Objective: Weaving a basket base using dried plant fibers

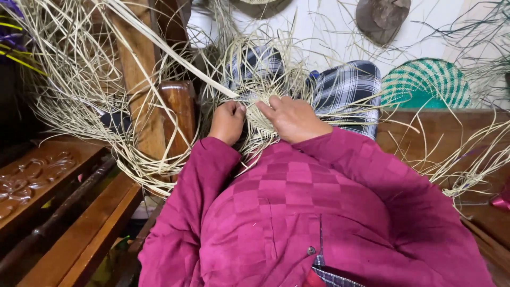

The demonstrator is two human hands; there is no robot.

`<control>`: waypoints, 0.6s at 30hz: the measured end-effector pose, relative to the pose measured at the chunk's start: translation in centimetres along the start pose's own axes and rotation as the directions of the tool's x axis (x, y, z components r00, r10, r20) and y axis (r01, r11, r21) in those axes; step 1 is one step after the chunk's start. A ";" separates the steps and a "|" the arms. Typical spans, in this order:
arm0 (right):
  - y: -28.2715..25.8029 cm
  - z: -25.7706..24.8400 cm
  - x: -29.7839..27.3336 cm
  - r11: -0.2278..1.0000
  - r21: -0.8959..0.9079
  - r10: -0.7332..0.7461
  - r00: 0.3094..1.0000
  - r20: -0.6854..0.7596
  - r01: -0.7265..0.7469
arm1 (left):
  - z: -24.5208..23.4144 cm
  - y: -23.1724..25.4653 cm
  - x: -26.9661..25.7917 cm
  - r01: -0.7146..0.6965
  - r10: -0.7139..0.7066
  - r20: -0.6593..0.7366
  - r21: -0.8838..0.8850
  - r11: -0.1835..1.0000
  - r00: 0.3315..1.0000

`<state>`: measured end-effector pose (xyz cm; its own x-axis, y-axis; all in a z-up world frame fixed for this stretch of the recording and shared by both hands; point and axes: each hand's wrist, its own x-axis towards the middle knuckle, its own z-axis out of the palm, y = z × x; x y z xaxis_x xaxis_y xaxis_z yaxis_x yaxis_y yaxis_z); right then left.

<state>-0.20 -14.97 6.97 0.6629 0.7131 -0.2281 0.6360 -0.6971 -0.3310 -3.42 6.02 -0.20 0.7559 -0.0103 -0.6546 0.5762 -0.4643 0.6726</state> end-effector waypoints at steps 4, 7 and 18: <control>0.3 -0.2 -0.3 0.999 0.041 0.022 0.999 0.043 -0.024 | 0.3 -0.5 0.2 0.020 -0.021 -0.013 -0.042 0.999 1.000; 0.3 0.0 -0.5 0.997 0.074 0.012 0.999 0.049 -0.015 | 0.1 -0.6 0.1 0.014 -0.015 -0.022 -0.055 0.998 1.000; 1.0 1.2 -0.4 0.990 0.135 0.019 0.992 0.128 -0.037 | -0.5 1.1 -0.5 -0.032 0.029 0.084 0.042 0.999 0.996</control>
<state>-0.29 -15.84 5.67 0.6189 0.7032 -0.3500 0.5519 -0.7064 -0.4431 -2.99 6.00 1.05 0.7431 -0.0982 -0.6619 0.5379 -0.5007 0.6782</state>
